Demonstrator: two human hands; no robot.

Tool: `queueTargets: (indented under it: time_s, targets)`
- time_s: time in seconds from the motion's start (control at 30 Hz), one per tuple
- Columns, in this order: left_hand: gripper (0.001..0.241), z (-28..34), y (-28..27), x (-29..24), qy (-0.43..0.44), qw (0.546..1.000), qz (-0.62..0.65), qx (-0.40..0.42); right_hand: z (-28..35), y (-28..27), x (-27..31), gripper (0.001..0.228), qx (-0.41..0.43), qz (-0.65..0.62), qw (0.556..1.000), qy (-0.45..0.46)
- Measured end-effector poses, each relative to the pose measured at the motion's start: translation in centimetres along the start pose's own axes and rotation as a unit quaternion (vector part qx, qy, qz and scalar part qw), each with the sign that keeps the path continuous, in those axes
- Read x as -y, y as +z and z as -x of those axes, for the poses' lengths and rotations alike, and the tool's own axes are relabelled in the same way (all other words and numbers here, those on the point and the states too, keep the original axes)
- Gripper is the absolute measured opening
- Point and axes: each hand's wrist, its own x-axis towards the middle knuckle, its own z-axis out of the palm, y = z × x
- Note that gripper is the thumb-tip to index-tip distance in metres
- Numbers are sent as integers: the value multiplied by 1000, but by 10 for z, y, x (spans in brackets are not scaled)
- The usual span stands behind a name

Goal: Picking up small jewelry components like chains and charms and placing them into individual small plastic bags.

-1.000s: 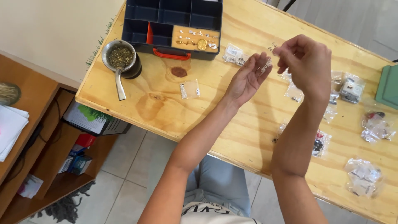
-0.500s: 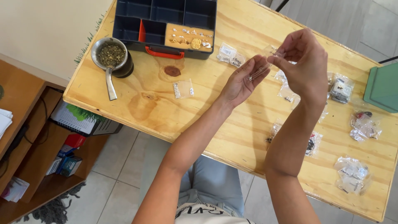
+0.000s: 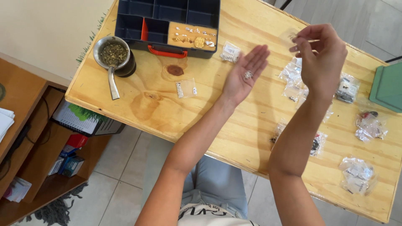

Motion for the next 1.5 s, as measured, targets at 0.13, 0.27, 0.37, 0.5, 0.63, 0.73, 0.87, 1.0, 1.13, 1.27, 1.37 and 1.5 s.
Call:
queueTargets:
  time_s: [0.13,0.27,0.37,0.5,0.63,0.73,0.87,1.0,1.13,1.27,1.37,1.5]
  targets:
    - [65,0,-6,-12,39,995,82,40,-12,31,-85,21,-36,196,980,21]
    - [70,1,4,-23,50,995,82,32,-9,42,-57,23,225,258,917,205]
    - [72,5,19,-27,43,994,89,43,-6,27,-36,56,343,249,889,172]
    - [75,8,28,-31,37,995,61,67,1,12,-22,26,191,146,970,27]
    - [87,6,35,-30,3,998,62,9,3,30,-4,13,150,87,985,-6]
    - [94,6,60,-35,-16,995,46,-84,3,43,4,17,175,112,975,-73]
    - [101,2,49,-33,-24,995,41,-90,5,45,5,23,211,109,958,-161]
    - [100,2,23,-28,-21,998,60,-25,6,42,11,28,214,129,953,-171]
    - [99,2,15,-25,-39,999,38,-5,5,39,10,22,218,145,948,-180]
    - [89,-1,-1,-16,-41,999,-17,32,7,37,12,16,231,171,949,-128]
    - [66,-4,0,-20,-49,992,-111,-28,2,24,0,18,195,104,970,-104]
    - [44,-12,-20,-11,-37,928,-338,-154,-1,3,3,19,110,-13,992,-52]
